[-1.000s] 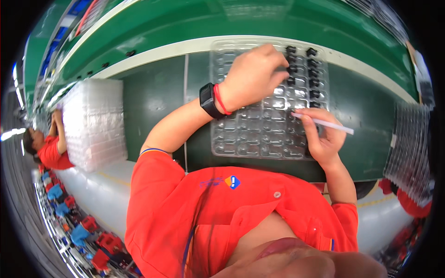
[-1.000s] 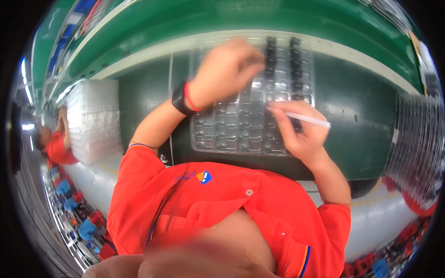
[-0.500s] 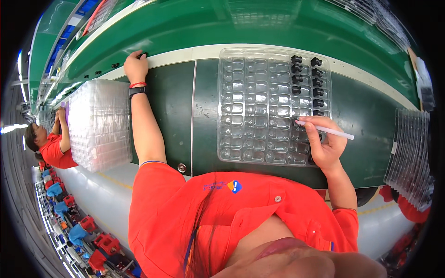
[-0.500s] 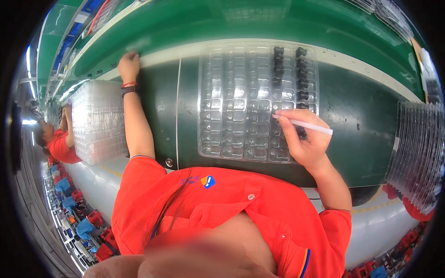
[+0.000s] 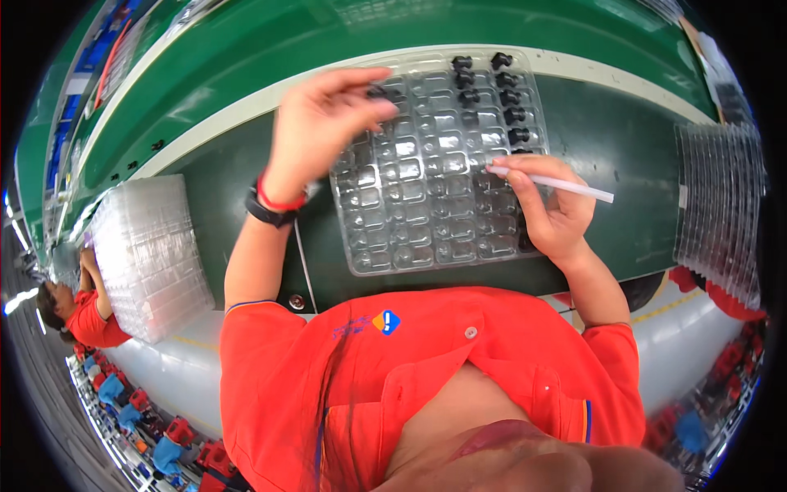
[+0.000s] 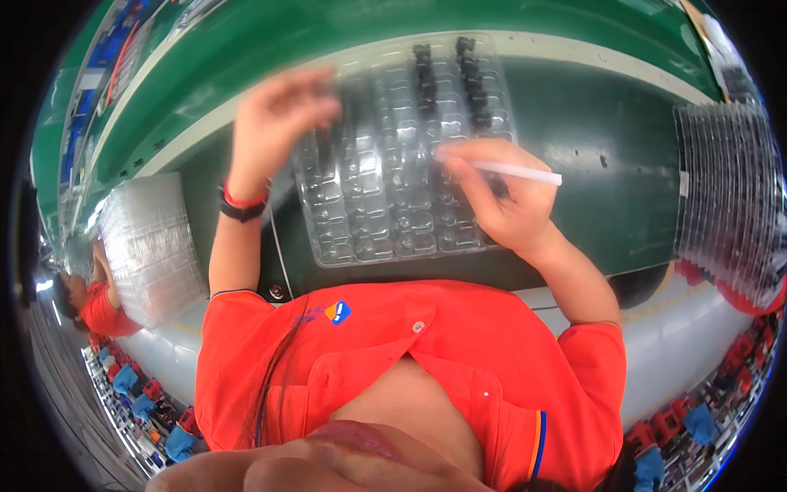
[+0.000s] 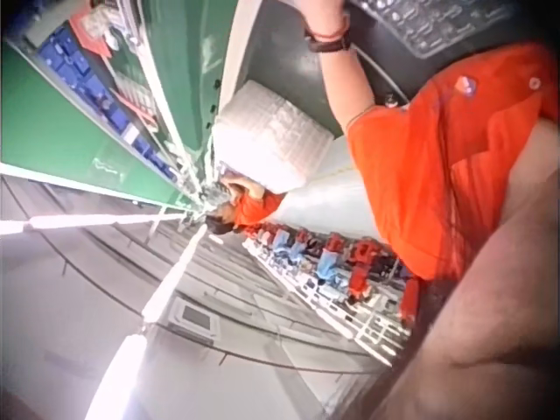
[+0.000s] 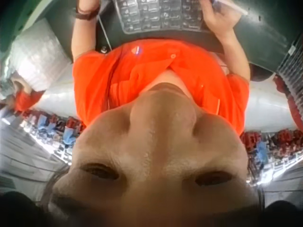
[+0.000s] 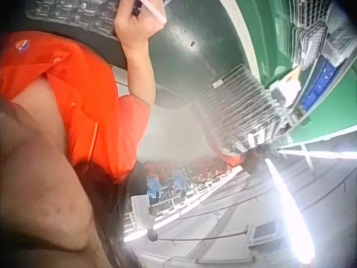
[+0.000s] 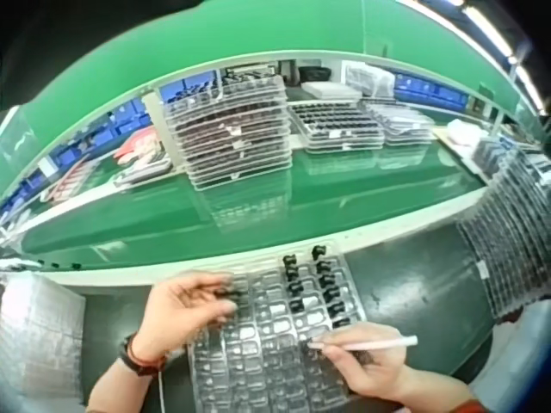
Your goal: The person picks up black plastic components from a conveyor belt, applies a white rod tool to each piece by hand, and places the components into the slots of a clear plastic tray.
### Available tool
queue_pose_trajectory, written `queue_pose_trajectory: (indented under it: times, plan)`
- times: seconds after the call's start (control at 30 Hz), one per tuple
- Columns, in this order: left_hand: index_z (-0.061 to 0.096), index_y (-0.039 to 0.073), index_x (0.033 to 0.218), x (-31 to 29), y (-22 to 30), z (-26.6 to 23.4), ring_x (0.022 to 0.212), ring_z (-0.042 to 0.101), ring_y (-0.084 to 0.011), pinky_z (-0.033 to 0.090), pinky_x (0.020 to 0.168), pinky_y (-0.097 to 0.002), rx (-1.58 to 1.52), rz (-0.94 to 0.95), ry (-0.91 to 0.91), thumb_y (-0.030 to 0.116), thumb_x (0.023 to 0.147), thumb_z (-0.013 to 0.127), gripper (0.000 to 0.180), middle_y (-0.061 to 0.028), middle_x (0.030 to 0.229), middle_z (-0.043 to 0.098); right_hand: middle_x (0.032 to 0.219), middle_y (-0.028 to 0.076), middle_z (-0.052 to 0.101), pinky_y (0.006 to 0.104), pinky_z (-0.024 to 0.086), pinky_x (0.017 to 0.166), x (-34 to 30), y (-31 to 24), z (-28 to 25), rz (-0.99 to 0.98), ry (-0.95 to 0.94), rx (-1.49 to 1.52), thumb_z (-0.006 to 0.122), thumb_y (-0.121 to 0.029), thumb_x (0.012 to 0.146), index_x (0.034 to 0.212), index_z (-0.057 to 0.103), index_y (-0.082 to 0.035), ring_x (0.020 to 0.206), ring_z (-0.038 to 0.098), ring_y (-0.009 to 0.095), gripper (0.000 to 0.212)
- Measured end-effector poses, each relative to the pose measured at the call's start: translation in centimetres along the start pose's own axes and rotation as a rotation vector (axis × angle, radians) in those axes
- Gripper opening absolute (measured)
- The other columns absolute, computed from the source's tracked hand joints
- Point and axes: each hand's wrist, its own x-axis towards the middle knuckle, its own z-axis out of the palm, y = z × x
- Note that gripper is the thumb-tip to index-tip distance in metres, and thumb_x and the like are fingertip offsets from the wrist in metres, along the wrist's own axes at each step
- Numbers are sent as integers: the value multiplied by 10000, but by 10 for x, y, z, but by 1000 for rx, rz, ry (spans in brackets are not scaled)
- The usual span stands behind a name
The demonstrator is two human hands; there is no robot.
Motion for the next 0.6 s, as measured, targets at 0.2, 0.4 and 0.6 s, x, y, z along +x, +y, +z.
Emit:
queue_pose_trajectory:
  times: [0.2, 0.4, 0.6]
  plan:
    - [640, -16, 875, -16, -8, 63, 687, 636, -65, 509, 632, -185, -60, -207, -286, -10, 704, 765, 212, -35, 756, 651, 927, 180, 668, 308, 522, 781, -1, -3, 1, 76, 22, 44, 545, 54, 888, 1001, 548, 69, 857, 663, 227, 114]
    - [600, -31, 774, -12, -8, 72, 719, 664, -92, 531, 630, -204, -106, -241, -299, -13, 697, 771, 189, -88, 780, 683, 945, 155, 676, 278, 523, 755, -2, 0, 6, 123, -42, 47, 577, 25, 882, 993, 585, 55, 855, 664, 201, 115]
    - [606, -30, 782, -13, -3, 73, 702, 660, -91, 531, 626, -210, -8, -263, -290, -1, 694, 778, 195, -76, 751, 680, 927, 126, 687, 270, 529, 721, 0, -1, 9, 159, -101, -9, 628, 1, 852, 957, 649, 34, 831, 670, 194, 112]
